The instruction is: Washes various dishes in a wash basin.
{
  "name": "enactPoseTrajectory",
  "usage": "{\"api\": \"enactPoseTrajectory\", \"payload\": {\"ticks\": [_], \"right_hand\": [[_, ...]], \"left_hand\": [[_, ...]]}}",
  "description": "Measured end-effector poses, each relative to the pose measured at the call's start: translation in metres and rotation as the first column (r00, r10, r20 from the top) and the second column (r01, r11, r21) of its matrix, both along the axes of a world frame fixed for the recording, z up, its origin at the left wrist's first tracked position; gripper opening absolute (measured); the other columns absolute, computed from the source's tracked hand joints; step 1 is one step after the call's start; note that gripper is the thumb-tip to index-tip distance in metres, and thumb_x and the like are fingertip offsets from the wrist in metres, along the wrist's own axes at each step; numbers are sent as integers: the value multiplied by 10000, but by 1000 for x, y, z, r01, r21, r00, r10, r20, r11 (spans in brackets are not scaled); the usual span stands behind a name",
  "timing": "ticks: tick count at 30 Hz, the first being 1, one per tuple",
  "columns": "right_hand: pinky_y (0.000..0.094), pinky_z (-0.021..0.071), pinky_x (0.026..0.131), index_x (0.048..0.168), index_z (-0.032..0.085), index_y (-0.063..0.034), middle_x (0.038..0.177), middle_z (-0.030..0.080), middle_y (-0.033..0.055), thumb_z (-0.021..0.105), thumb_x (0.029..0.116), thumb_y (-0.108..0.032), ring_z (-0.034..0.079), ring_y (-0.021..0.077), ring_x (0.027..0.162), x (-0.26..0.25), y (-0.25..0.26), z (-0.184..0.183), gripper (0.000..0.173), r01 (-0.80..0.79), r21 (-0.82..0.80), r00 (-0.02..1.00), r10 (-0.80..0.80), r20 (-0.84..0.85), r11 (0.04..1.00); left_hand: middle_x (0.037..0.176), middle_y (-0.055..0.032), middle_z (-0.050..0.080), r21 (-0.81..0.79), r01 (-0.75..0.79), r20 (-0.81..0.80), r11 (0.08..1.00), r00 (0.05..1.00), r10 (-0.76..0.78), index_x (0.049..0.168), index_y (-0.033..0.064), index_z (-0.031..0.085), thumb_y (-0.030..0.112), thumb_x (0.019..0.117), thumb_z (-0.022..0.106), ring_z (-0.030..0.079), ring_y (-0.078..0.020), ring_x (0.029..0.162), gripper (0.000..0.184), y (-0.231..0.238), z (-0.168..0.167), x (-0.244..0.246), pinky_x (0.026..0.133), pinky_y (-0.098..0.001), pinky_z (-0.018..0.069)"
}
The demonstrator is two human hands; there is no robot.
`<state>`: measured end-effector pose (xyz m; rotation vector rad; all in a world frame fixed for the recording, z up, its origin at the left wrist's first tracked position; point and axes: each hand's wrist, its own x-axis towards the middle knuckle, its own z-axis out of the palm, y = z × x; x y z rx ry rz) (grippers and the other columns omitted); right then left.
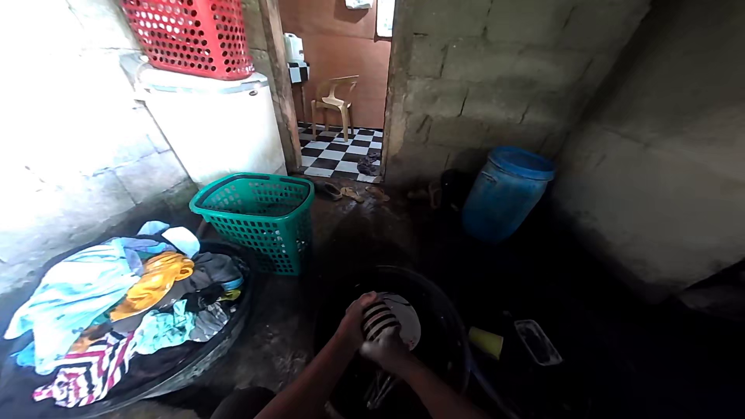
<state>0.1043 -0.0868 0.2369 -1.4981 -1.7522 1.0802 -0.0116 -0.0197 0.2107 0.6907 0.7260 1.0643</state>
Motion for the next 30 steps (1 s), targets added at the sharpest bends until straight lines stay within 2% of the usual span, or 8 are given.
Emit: {"api": "enactPoseTrajectory", "payload": {"ticks": [3, 6, 10, 15, 19, 24, 28, 30], "right_hand": [[229, 536, 645, 919, 614, -28, 750, 640, 8, 583, 878, 65, 604, 59, 657, -9, 3, 11, 107, 179, -315, 572, -359, -738, 932], [266, 550, 727, 967, 612, 12, 826, 649, 54, 603, 868, 115, 626, 94, 752, -15, 4, 18, 143, 303, -343, 503, -455, -735, 889], [418, 498, 1053, 1187, 635, 150, 1173, 685, 266, 781, 817, -169, 648, 303, 1169, -4, 8, -17, 509, 215, 203, 977, -208, -56, 955], [591, 444, 1074, 1243, 662, 77, 1271, 655, 291, 558, 1001, -120, 594, 453, 1251, 6, 2, 3, 329, -327, 51, 709, 209, 673, 944], [376, 428, 1113, 1296, 587, 111, 1270, 645, 231, 744, 876, -180, 590, 251, 1240, 0, 1, 11, 534, -5, -17, 999, 6, 47, 1000], [226, 503, 592, 928, 566, -38, 729, 585, 14, 566, 842, 162, 554, 67, 618, -16, 1, 29, 217, 227, -430, 462, -485, -742, 874], [393, 514, 998, 1145, 658, 134, 1107, 691, 244, 731, 839, -57, 656, 281, 1088, -7, 3, -5, 369, 279, 125, 957, -266, -112, 952], [529, 452, 1099, 1204, 679, 107, 1244, 675, 288, 634, 959, -161, 614, 415, 1246, 4, 2, -19, 366, -80, 284, 903, -51, 427, 956]], "left_hand": [[775, -16, 685, 90, -16, 188, 996, 982, -1, 881, 143, 625, 273, 992, 403, 691, -126, 757, 279, -1, 5, 5, 706, -317, 598], [811, -17, 698, 72, -57, 212, 996, 976, 40, 918, 147, 612, 256, 1062, 276, 699, -133, 802, 382, -2, 9, 10, 739, -322, 595], [789, -74, 700, -73, -15, 93, 997, 995, 22, 926, 68, 626, 328, 1107, 264, 703, -175, 765, 482, -3, 14, 9, 728, -357, 602], [802, -82, 670, -202, -41, -48, 978, 998, 32, 1064, 50, 600, 283, 1069, 454, 682, -184, 726, 274, 1, 8, 9, 681, -379, 595], [815, -34, 669, -30, -31, -21, 999, 999, 30, 1103, 74, 588, 245, 1061, 407, 676, -123, 743, 253, -5, 12, 7, 695, -313, 589], [785, -29, 705, 87, -32, 225, 996, 974, 11, 949, 127, 662, 360, 914, 607, 706, -122, 737, 242, -6, 6, 9, 694, -312, 609], [855, -70, 684, -127, -36, 10, 991, 999, 38, 1071, 60, 601, 298, 1101, 361, 689, -164, 797, 340, -6, 19, 12, 733, -351, 590], [843, -100, 690, -248, -18, -17, 969, 1000, 14, 1032, 38, 617, 309, 1090, 412, 696, -198, 778, 344, -1, 20, 9, 726, -383, 598]]}}
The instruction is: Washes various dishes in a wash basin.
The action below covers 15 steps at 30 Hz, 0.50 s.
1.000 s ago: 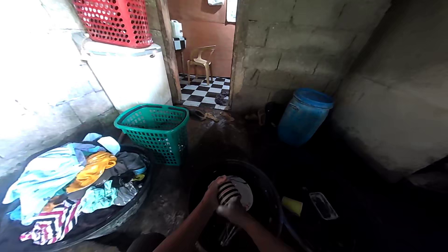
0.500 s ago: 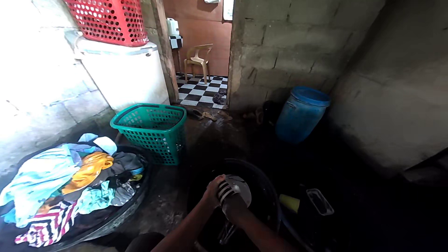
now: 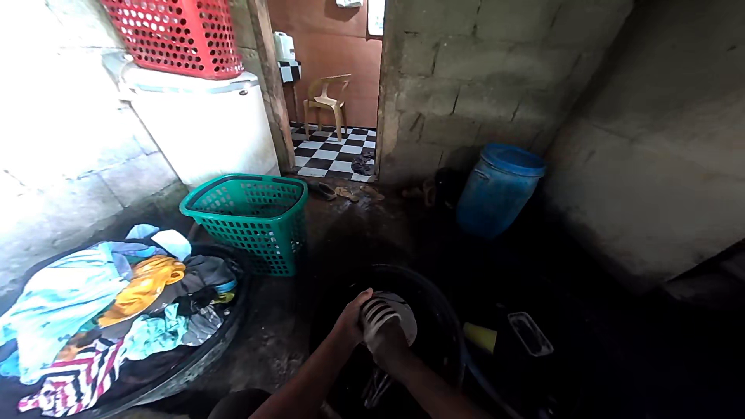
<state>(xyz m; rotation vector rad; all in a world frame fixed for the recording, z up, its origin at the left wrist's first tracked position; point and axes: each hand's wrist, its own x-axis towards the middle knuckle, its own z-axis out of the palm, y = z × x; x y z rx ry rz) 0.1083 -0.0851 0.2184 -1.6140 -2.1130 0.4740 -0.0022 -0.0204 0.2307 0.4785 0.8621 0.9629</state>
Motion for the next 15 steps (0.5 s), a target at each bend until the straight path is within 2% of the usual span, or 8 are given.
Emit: {"api": "enactPoseTrajectory", "payload": {"ticks": [2, 4, 7, 9, 10, 12, 13, 15], "right_hand": [[566, 471, 1068, 1212, 693, 58, 1261, 675, 265, 583, 979, -71, 616, 432, 1239, 6, -4, 2, 288, -185, -20, 945, 183, 273, 983], [595, 465, 1063, 1213, 698, 32, 1277, 671, 254, 606, 968, -107, 609, 428, 1249, 5, -3, -1, 297, -233, -60, 930, 241, 277, 971], [456, 434, 1125, 1231, 649, 107, 1271, 663, 245, 711, 899, -235, 597, 307, 1268, -3, -6, 11, 480, -58, -203, 972, 8, -236, 977], [269, 547, 839, 1112, 618, 84, 972, 674, 139, 712, 835, 14, 649, 133, 896, -13, -8, 23, 301, 39, -345, 545, -309, -779, 938], [207, 526, 634, 951, 611, -15, 772, 638, 41, 626, 869, 66, 608, 61, 672, -19, -7, 35, 116, 13, -454, 246, -443, -862, 891], [234, 505, 573, 896, 575, -61, 717, 583, 19, 549, 890, 104, 556, 78, 602, -23, -5, 52, 167, -78, -565, -89, -570, -817, 822], [256, 513, 622, 936, 576, -41, 770, 586, 40, 556, 875, 137, 562, 98, 659, -23, -5, 53, 188, -48, -566, -88, -568, -818, 823], [271, 528, 725, 1035, 601, 48, 870, 629, 105, 673, 807, 153, 602, 126, 775, -22, -6, 42, 261, 142, -481, 213, -501, -839, 865]], "left_hand": [[806, -107, 686, -30, 6, -28, 1000, 1000, -7, 1000, 35, 626, 296, 1060, 482, 693, -210, 732, 304, 2, -9, -3, 687, -398, 599], [833, -118, 677, 9, -19, -102, 1000, 995, 20, 1074, 16, 617, 247, 1023, 555, 684, -215, 745, 245, 2, -15, -4, 688, -407, 593], [822, -87, 676, 154, 8, -80, 988, 997, 4, 1056, 35, 615, 229, 1029, 502, 681, -179, 749, 226, -2, -10, -4, 693, -369, 592], [782, -27, 696, 272, 10, 85, 962, 996, -34, 925, 111, 629, 246, 1020, 411, 695, -123, 741, 273, -5, -8, -5, 694, -309, 602], [789, -29, 705, 301, -5, 179, 954, 983, -52, 902, 127, 634, 259, 996, 411, 705, -128, 756, 275, -5, -8, -4, 707, -315, 608], [809, -37, 708, 308, -43, 292, 950, 955, -52, 912, 139, 634, 267, 996, 406, 711, -147, 790, 275, -4, -9, -1, 731, -334, 606], [817, -33, 706, 297, -56, 291, 953, 956, -34, 929, 141, 621, 266, 1035, 337, 709, -144, 801, 328, -5, -8, 0, 739, -333, 603], [800, -30, 711, 253, -65, 217, 965, 976, 9, 920, 123, 627, 282, 1074, 250, 708, -136, 786, 437, -8, -2, 3, 737, -326, 601]]}}
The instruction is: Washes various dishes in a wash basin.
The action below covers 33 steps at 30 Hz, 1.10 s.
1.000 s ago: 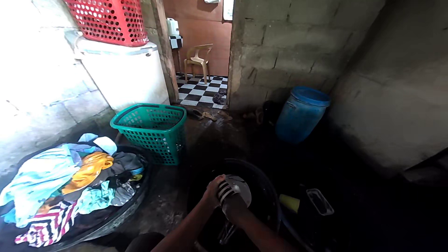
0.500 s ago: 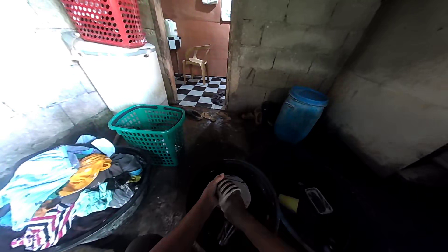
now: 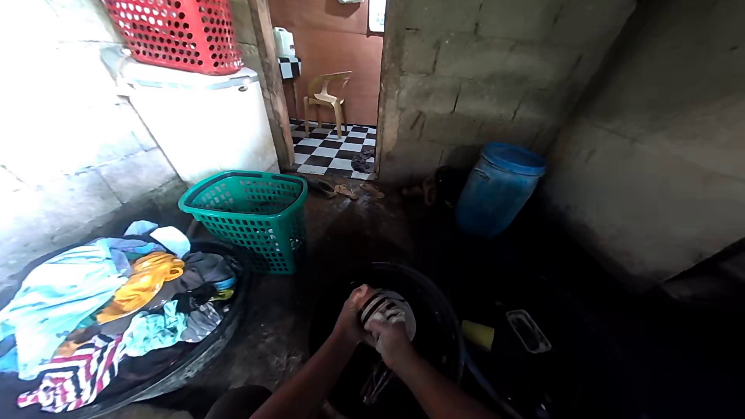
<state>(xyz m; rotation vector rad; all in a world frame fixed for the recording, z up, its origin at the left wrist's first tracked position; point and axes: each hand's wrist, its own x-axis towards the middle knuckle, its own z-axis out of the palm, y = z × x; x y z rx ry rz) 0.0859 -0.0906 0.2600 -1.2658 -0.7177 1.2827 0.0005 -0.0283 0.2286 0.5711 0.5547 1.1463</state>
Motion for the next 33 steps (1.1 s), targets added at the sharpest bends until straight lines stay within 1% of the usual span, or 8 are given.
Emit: {"api": "enactPoseTrajectory", "payload": {"ticks": [4, 7, 10, 14, 18, 24, 30, 33], "right_hand": [[523, 486, 1061, 1133, 703, 111, 1164, 706, 279, 720, 883, -199, 651, 396, 1186, 18, 4, -39, 399, -434, 152, 416, 47, 908, 888], [588, 453, 1081, 1267, 673, 21, 1290, 661, 263, 588, 988, -183, 595, 432, 1270, 30, 8, -35, 357, -631, -87, 18, 126, 992, 771], [458, 393, 1162, 1297, 619, 107, 1320, 640, 263, 733, 885, -236, 569, 327, 1313, 28, 2, -22, 548, -575, 0, 417, 294, 860, 818], [291, 535, 757, 1164, 565, 49, 955, 632, 94, 699, 865, 82, 608, 122, 821, 22, 5, 14, 329, -264, -96, 963, 268, 29, 960], [318, 521, 960, 1175, 635, 85, 1118, 681, 162, 759, 886, -22, 636, 173, 1044, 47, 24, 14, 332, -193, -45, 920, 197, 338, 980], [573, 444, 1050, 1220, 688, -1, 1236, 691, 213, 581, 995, -527, 636, 364, 1209, 45, 17, 42, 582, -333, -261, 211, 341, 916, 906], [387, 485, 1069, 1204, 708, 51, 1301, 647, 217, 720, 898, -273, 610, 249, 1226, 68, 17, 44, 446, -465, 365, 691, 73, 720, 806], [368, 498, 1060, 1110, 740, 49, 1261, 678, 210, 742, 887, -250, 629, 227, 1207, 78, 14, 40, 374, -613, 296, 633, 231, 739, 733]], "left_hand": [[786, -84, 702, -151, 3, -116, 989, 993, -21, 926, 52, 623, 317, 1105, 271, 705, -185, 750, 476, 1, 9, -3, 717, -361, 600], [793, -89, 716, -167, 66, -104, 984, 991, -84, 908, 59, 636, 341, 1093, 268, 714, -190, 755, 500, 3, 5, -7, 721, -367, 606], [774, -55, 703, -69, 58, -102, 996, 993, -65, 915, 84, 615, 292, 1092, 254, 703, -148, 739, 453, 0, 4, -7, 702, -323, 602], [790, -32, 697, -22, -49, -64, 999, 997, 48, 937, 93, 594, 260, 1090, 238, 698, -128, 763, 423, -2, 2, -4, 719, -308, 598], [909, -61, 698, -89, 26, -198, 996, 979, -44, 1108, 71, 590, 267, 1098, 279, 695, -163, 845, 368, -10, -2, 1, 754, -358, 593], [1017, -84, 700, -338, 247, -66, 908, 956, -285, 1135, 149, 612, 478, 1079, 278, 694, -224, 940, 473, -16, -7, 3, 760, -409, 587], [1039, -93, 718, -158, 190, -22, 969, 980, -196, 1191, 127, 615, 533, 1085, 133, 707, -220, 949, 639, -1, 9, -5, 776, -399, 600], [1027, -104, 725, -122, 184, -8, 975, 983, -186, 1184, 104, 622, 522, 1089, 116, 714, -225, 944, 663, 5, 11, -12, 800, -407, 605]]}}
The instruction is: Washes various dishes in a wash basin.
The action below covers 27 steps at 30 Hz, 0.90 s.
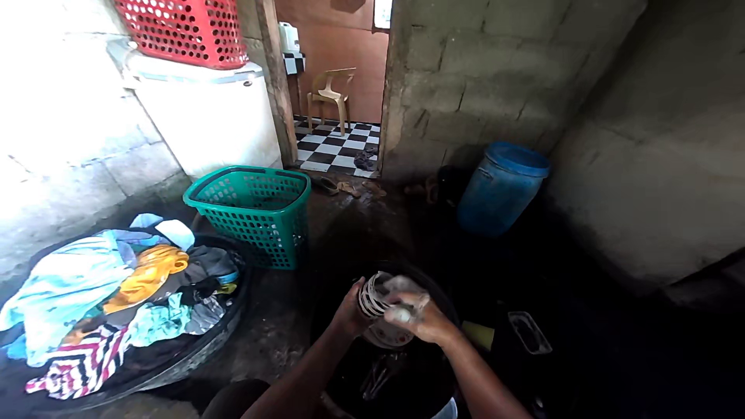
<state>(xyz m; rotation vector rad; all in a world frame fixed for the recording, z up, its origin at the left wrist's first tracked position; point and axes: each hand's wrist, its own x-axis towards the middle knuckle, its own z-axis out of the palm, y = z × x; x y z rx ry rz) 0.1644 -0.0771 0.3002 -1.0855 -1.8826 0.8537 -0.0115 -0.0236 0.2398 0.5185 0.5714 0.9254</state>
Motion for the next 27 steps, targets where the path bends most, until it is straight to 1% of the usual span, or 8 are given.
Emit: {"api": "enactPoseTrajectory", "payload": {"ticks": [5, 9, 11, 13, 16, 20, 24, 27], "right_hand": [[549, 389, 1144, 1228, 670, 66, 1322, 623, 286, 712, 926, -411, 552, 407, 1310, -15, -7, -26, 566, -77, -211, 820, 182, 543, 974], [333, 498, 1031, 1290, 576, 130, 1238, 652, 221, 726, 924, -123, 629, 208, 1148, -23, -12, -45, 469, 7, -443, 991, -66, -117, 897], [331, 560, 840, 1320, 494, 30, 1107, 626, 120, 578, 998, -63, 635, 153, 947, -29, -11, -40, 346, -68, -670, 804, -357, -476, 739], [351, 559, 801, 1321, 511, -27, 1081, 629, 101, 599, 1004, -111, 632, 155, 918, -35, -7, -33, 340, -23, -742, 702, -518, -489, 670], [327, 499, 1012, 1375, 499, 89, 1269, 626, 202, 744, 921, -83, 612, 198, 1148, -41, -11, -34, 544, 256, -552, 856, -452, -253, 794], [533, 532, 1009, 1076, 741, 63, 1114, 732, 254, 668, 950, -294, 692, 396, 1124, -32, -10, -70, 386, 156, 281, 891, -257, 374, 947], [497, 488, 1074, 1115, 719, 94, 1159, 710, 275, 643, 957, -164, 659, 394, 1181, -36, -9, -81, 312, 76, 200, 944, -135, 302, 977], [341, 506, 1038, 1296, 556, 151, 1225, 657, 248, 743, 886, -69, 641, 230, 1151, -40, -11, -52, 501, 173, -308, 969, -218, -118, 936]], "left_hand": [[856, -92, 696, 19, -84, -301, 996, 950, 86, 1067, 47, 622, 319, 1098, 388, 690, -194, 781, 360, 6, -5, -3, 724, -382, 589], [956, -119, 678, 178, -198, -501, 964, 825, 262, 1203, -28, 580, 151, 997, 622, 659, -173, 832, 277, 6, 2, 0, 768, -368, 569], [976, -96, 662, 299, -175, -526, 938, 790, 315, 1186, -39, 589, 100, 950, 656, 635, -138, 855, 282, 2, 6, 0, 780, -335, 554], [947, -52, 652, 391, -165, -488, 906, 797, 356, 1128, -16, 608, 83, 914, 649, 626, -91, 821, 239, -1, 3, 2, 730, -275, 548], [967, -71, 657, 333, -94, -434, 938, 868, 242, 1186, -8, 578, 134, 981, 564, 653, -126, 842, 250, -2, -2, 2, 754, -312, 569], [942, -73, 665, 142, -19, -434, 990, 897, 80, 1221, 43, 565, 276, 1073, 472, 661, -157, 839, 292, 7, 1, -8, 757, -354, 572], [945, -102, 648, 206, -132, -507, 970, 833, 221, 1157, -15, 592, 171, 1022, 589, 641, -163, 832, 230, 9, 8, -9, 771, -353, 561], [979, -136, 645, 201, -215, -527, 956, 799, 291, 1194, -24, 589, 204, 1021, 600, 634, -189, 839, 286, 3, 2, -1, 762, -381, 557]]}}
